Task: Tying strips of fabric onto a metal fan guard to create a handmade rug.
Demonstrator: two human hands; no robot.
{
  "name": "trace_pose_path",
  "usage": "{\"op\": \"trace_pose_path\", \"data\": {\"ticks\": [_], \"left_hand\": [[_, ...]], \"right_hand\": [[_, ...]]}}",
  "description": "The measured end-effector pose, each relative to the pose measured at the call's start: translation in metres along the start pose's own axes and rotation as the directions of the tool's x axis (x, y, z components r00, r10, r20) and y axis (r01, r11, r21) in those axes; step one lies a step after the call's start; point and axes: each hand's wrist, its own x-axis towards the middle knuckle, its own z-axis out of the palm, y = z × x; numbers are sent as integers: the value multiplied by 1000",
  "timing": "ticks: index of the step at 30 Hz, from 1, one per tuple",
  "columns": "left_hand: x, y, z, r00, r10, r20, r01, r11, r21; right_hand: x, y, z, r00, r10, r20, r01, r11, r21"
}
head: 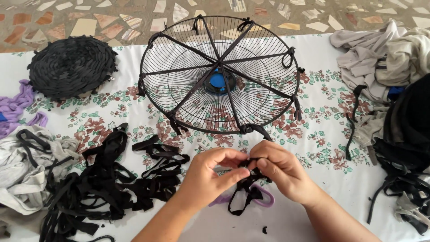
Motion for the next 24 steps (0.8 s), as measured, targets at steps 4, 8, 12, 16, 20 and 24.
{"op": "trace_pose_path", "data": {"ticks": [4,8,12,16,20,24], "left_hand": [[-1,-2,2,995,-9,-96,12,999,32],[-1,-2,1,988,12,-156,-7,999,34],[-3,-2,2,977,116,-180,-113,993,23],[-5,4,3,969,169,-182,-155,984,93],[-6,8,2,965,205,-165,-171,965,200],[-4,18,3,880,448,-160,-351,838,417]], "right_hand": [[-2,1,-2,982,-186,44,191,962,-194],[-8,8,-11,981,-190,46,191,981,-36],[-5,5,-5,976,-217,-4,217,974,-65],[3,-14,9,978,-181,-102,156,964,-214],[-1,-3,12,979,-184,-90,151,947,-284],[-6,5,12,953,-251,-171,189,931,-313]]}}
